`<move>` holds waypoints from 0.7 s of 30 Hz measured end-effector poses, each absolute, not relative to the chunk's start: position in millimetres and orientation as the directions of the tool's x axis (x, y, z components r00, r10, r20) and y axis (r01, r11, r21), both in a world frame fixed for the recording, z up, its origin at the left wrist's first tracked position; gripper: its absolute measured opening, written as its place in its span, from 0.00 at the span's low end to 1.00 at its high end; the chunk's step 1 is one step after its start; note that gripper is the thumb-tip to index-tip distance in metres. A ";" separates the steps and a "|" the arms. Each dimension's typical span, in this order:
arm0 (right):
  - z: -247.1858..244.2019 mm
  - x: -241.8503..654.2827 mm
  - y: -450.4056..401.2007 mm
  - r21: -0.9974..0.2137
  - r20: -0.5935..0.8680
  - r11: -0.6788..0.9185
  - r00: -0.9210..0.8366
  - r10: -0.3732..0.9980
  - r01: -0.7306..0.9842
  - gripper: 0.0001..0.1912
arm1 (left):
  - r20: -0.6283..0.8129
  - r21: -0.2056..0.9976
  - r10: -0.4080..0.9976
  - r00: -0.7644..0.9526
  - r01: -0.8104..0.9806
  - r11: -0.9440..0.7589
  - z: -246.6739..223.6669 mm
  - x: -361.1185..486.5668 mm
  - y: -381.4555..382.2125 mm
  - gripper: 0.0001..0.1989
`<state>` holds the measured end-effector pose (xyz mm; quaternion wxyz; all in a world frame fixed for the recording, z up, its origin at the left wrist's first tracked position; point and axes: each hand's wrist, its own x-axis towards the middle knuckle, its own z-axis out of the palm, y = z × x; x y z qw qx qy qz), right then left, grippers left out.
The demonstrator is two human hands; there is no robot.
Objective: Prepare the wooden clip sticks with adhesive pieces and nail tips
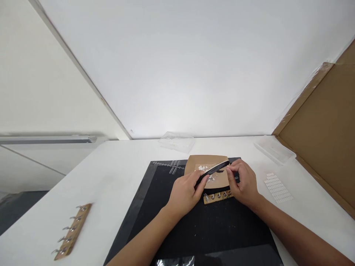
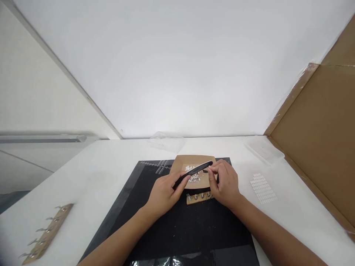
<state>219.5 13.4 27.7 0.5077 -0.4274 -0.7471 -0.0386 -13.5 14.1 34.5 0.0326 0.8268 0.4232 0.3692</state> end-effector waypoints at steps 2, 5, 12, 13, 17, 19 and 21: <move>26.2 219.8 14.5 -0.387 0.780 0.615 -0.112 0.616 0.687 0.05 | 0.588 0.384 0.715 0.379 0.647 -0.659 34.9 -12.4 12.4 0.10; 25.2 219.5 14.8 -0.397 0.777 0.613 -0.104 0.621 0.683 0.05 | 0.592 0.396 0.710 0.380 0.630 -0.668 37.1 -10.6 8.7 0.09; 34.6 221.2 15.1 -0.401 0.782 0.650 -0.129 0.610 0.646 0.05 | 0.596 0.485 0.744 0.302 0.604 -0.633 41.8 -8.6 6.0 0.13; 36.1 221.7 15.6 -0.411 0.776 0.656 -0.135 0.616 0.633 0.05 | 0.594 0.502 0.753 0.284 0.600 -0.623 42.1 -8.4 6.4 0.13; 36.5 221.7 16.8 -0.463 0.741 0.638 -0.127 0.660 0.615 0.06 | 0.589 0.526 0.768 0.251 0.602 -0.601 41.0 -5.9 7.2 0.13; 33.9 221.1 16.9 -0.502 0.701 0.601 -0.115 0.704 0.622 0.06 | 0.591 0.520 0.768 0.249 0.610 -0.598 39.8 -4.3 6.6 0.14; 31.5 220.8 17.0 -0.536 0.652 0.559 -0.110 0.750 0.632 0.06 | 0.598 0.507 0.763 0.246 0.621 -0.598 38.9 -3.0 5.4 0.14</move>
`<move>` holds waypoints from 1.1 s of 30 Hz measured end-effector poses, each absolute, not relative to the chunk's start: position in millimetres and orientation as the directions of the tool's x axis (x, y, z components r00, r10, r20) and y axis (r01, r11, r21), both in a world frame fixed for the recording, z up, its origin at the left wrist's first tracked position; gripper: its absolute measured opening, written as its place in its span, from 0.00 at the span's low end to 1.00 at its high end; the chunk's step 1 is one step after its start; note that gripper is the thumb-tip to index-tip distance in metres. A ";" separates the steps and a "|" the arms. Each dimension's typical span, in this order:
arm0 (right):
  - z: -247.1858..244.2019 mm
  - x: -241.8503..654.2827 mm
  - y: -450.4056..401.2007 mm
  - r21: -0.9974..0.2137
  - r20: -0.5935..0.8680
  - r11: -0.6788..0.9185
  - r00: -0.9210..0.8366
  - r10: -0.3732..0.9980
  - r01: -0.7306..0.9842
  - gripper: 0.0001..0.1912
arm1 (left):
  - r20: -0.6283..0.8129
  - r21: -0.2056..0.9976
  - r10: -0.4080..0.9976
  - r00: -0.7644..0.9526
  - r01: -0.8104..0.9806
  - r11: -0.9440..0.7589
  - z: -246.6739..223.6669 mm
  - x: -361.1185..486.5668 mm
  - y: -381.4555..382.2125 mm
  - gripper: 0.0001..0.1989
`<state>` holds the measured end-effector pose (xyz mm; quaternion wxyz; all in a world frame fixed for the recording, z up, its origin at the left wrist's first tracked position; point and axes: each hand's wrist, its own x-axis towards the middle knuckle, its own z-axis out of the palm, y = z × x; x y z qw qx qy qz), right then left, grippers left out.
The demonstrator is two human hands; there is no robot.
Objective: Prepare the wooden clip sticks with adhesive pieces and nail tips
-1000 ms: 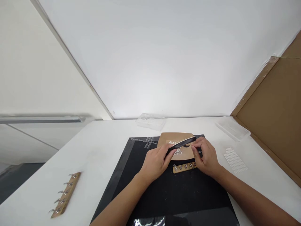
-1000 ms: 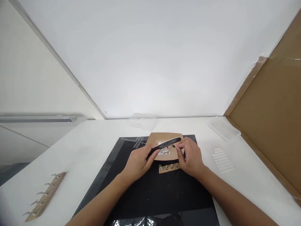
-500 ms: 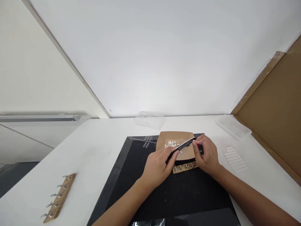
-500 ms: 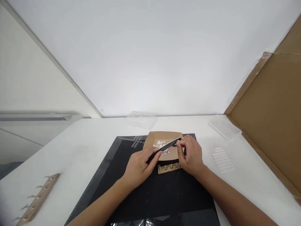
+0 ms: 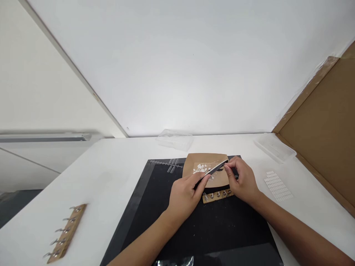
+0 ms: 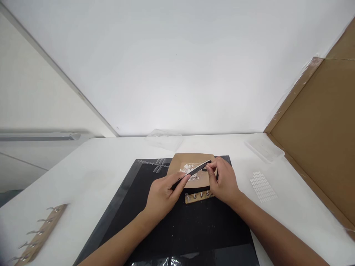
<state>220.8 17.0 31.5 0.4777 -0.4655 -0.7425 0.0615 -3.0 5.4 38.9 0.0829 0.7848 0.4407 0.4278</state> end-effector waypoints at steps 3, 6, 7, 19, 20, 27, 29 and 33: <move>30.3 219.7 17.2 -0.556 0.618 0.522 -0.100 0.780 0.647 0.06 | 0.619 0.488 0.748 0.239 0.630 -0.604 39.0 -1.4 2.9 0.14; 31.0 214.8 16.6 -0.546 0.634 0.514 -0.075 0.770 0.661 0.07 | 0.640 0.473 0.736 0.222 0.641 -0.604 38.9 0.2 1.1 0.12; 31.1 212.0 16.0 -0.535 0.644 0.521 -0.079 0.761 0.665 0.07 | 0.643 0.468 0.735 0.216 0.649 -0.600 38.5 0.7 0.8 0.12; 34.9 199.4 15.8 -0.413 0.687 0.505 -0.105 0.719 0.758 0.12 | 0.715 0.363 0.660 0.231 0.684 -0.633 36.1 4.4 1.5 0.11; 34.7 199.6 16.5 -0.429 0.677 0.514 -0.112 0.727 0.742 0.12 | 0.714 0.356 0.659 0.236 0.688 -0.632 36.3 4.8 1.6 0.10; 40.4 193.6 7.7 -0.486 0.683 0.588 -0.139 0.717 0.646 0.10 | 0.690 0.378 0.690 0.218 0.705 -0.600 40.4 4.0 0.4 0.12; 42.5 195.8 7.0 -0.514 0.683 0.593 -0.122 0.720 0.620 0.10 | 0.675 0.390 0.707 0.210 0.713 -0.583 39.2 2.5 1.0 0.12; 39.8 202.5 10.4 -0.564 0.660 0.555 -0.071 0.748 0.612 0.08 | 0.679 0.393 0.701 0.219 0.698 -0.599 34.5 1.9 2.6 0.12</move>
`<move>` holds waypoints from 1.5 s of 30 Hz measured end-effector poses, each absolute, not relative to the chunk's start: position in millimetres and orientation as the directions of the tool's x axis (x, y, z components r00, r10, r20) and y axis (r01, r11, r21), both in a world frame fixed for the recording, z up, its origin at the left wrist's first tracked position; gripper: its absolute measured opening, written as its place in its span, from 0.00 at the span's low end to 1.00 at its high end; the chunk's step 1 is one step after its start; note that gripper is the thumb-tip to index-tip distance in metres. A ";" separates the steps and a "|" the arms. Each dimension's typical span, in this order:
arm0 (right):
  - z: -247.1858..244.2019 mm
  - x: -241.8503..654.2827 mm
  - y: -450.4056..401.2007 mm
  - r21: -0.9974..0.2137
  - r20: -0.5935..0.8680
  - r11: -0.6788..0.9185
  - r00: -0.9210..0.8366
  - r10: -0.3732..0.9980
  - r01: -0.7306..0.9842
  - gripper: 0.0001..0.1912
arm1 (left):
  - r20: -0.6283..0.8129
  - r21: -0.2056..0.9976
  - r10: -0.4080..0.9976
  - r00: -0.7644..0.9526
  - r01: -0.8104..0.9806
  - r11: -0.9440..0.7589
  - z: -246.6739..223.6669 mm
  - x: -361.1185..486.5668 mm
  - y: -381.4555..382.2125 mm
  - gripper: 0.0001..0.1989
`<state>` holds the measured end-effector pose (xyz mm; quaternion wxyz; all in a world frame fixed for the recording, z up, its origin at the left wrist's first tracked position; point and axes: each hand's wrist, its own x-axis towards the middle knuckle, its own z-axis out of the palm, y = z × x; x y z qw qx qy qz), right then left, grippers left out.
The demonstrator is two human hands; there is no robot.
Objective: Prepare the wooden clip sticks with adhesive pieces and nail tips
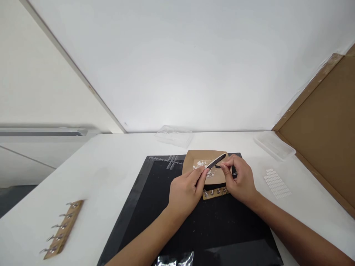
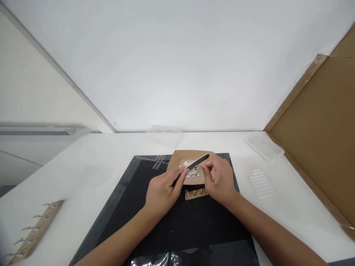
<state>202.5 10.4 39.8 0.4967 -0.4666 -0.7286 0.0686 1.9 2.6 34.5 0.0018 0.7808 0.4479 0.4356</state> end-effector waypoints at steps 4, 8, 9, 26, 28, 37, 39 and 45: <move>31.8 202.3 13.1 -0.599 0.631 0.503 -0.020 0.776 0.623 0.09 | 0.692 0.388 0.681 0.239 0.673 -0.630 32.9 5.6 0.1 0.11; 29.3 195.4 10.2 -0.575 0.647 0.538 -0.059 0.760 0.616 0.07 | 0.716 0.371 0.657 0.236 0.669 -0.644 32.4 8.0 -1.5 0.10; 29.6 194.3 9.8 -0.556 0.650 0.545 -0.079 0.756 0.627 0.08 | 0.723 0.362 0.648 0.239 0.668 -0.650 32.0 8.2 -1.2 0.10; 37.6 192.7 11.9 -0.477 0.652 0.513 -0.103 0.751 0.714 0.11 | 0.712 0.353 0.662 0.234 0.695 -0.626 28.7 11.7 1.6 0.12; 37.9 192.1 11.5 -0.488 0.625 0.539 -0.156 0.765 0.687 0.11 | 0.710 0.356 0.665 0.232 0.697 -0.623 28.1 12.1 1.9 0.12; 39.9 190.0 8.9 -0.491 0.618 0.537 -0.159 0.769 0.686 0.12 | 0.716 0.333 0.658 0.234 0.713 -0.617 27.8 13.0 0.1 0.11; 39.3 189.5 9.0 -0.476 0.625 0.522 -0.146 0.767 0.707 0.12 | 0.719 0.329 0.656 0.230 0.719 -0.612 27.5 12.6 0.5 0.11; 39.9 188.2 8.4 -0.485 0.612 0.539 -0.172 0.772 0.689 0.12 | 0.734 0.330 0.644 0.217 0.714 -0.617 28.5 12.3 1.5 0.11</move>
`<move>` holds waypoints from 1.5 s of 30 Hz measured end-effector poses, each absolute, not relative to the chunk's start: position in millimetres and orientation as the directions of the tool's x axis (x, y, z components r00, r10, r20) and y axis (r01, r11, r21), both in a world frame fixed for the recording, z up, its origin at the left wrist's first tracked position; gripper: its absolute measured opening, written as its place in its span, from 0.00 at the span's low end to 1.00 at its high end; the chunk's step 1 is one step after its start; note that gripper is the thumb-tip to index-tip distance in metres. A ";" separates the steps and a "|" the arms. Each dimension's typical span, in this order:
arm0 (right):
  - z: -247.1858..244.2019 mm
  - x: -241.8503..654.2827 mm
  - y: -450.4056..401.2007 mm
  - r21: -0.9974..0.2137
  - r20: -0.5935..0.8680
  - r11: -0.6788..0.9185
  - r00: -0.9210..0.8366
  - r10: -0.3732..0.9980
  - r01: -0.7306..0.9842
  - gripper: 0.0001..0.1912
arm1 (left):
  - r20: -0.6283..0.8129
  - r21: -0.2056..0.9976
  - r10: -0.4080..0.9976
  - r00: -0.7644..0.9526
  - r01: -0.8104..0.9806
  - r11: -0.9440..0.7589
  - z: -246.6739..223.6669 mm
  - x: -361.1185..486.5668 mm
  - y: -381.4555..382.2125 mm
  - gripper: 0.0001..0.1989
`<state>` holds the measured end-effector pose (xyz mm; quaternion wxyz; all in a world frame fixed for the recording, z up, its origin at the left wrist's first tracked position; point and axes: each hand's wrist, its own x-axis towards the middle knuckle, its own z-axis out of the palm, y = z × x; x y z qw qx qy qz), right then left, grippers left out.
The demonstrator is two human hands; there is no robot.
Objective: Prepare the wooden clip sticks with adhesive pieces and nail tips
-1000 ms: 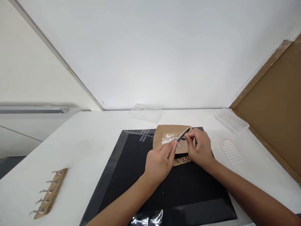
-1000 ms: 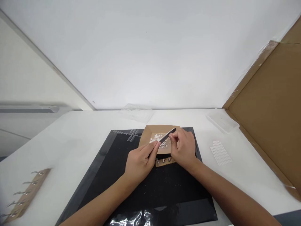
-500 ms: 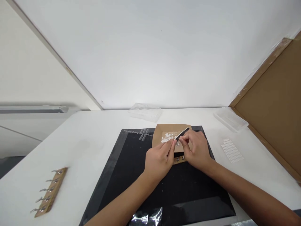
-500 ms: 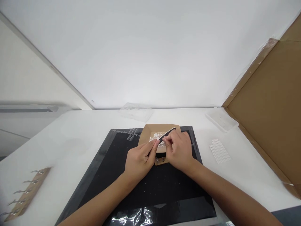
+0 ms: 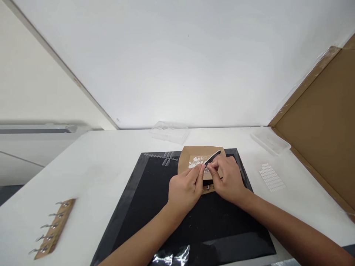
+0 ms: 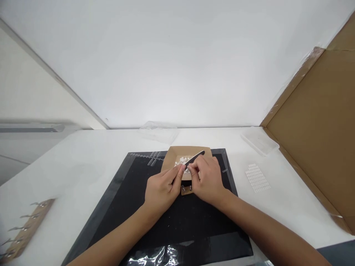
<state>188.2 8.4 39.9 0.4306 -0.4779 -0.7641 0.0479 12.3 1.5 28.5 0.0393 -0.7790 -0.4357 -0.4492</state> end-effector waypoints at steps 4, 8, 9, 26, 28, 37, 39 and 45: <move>41.1 187.2 7.4 -0.419 0.668 0.514 -0.129 0.733 0.749 0.12 | 0.731 0.353 0.651 0.204 0.704 -0.616 28.2 12.8 1.5 0.10; 39.8 186.8 8.2 -0.438 0.651 0.523 -0.144 0.745 0.731 0.12 | 0.713 0.364 0.668 0.213 0.703 -0.612 27.1 12.6 1.6 0.11; 39.5 186.9 8.4 -0.441 0.639 0.532 -0.163 0.751 0.723 0.12 | 0.712 0.366 0.669 0.212 0.701 -0.612 27.1 12.4 1.4 0.11; 37.7 189.4 12.9 -0.433 0.634 0.527 -0.169 0.755 0.731 0.12 | 0.727 0.347 0.657 0.201 0.718 -0.603 27.5 12.4 1.2 0.11; 37.2 190.2 13.9 -0.435 0.646 0.473 -0.100 0.756 0.766 0.12 | 0.733 0.340 0.650 0.200 0.720 -0.605 28.5 12.4 1.2 0.10; 38.9 187.9 11.1 -0.426 0.660 0.471 -0.091 0.746 0.772 0.12 | 0.728 0.337 0.654 0.207 0.723 -0.604 30.0 13.0 0.1 0.11; 39.7 189.2 12.4 -0.436 0.656 0.454 -0.071 0.751 0.777 0.12 | 0.724 0.339 0.659 0.205 0.725 -0.599 29.5 14.1 -0.2 0.11; 41.9 190.2 12.2 -0.458 0.638 0.442 -0.060 0.767 0.771 0.11 | 0.725 0.343 0.657 0.205 0.721 -0.603 29.7 15.5 -0.6 0.11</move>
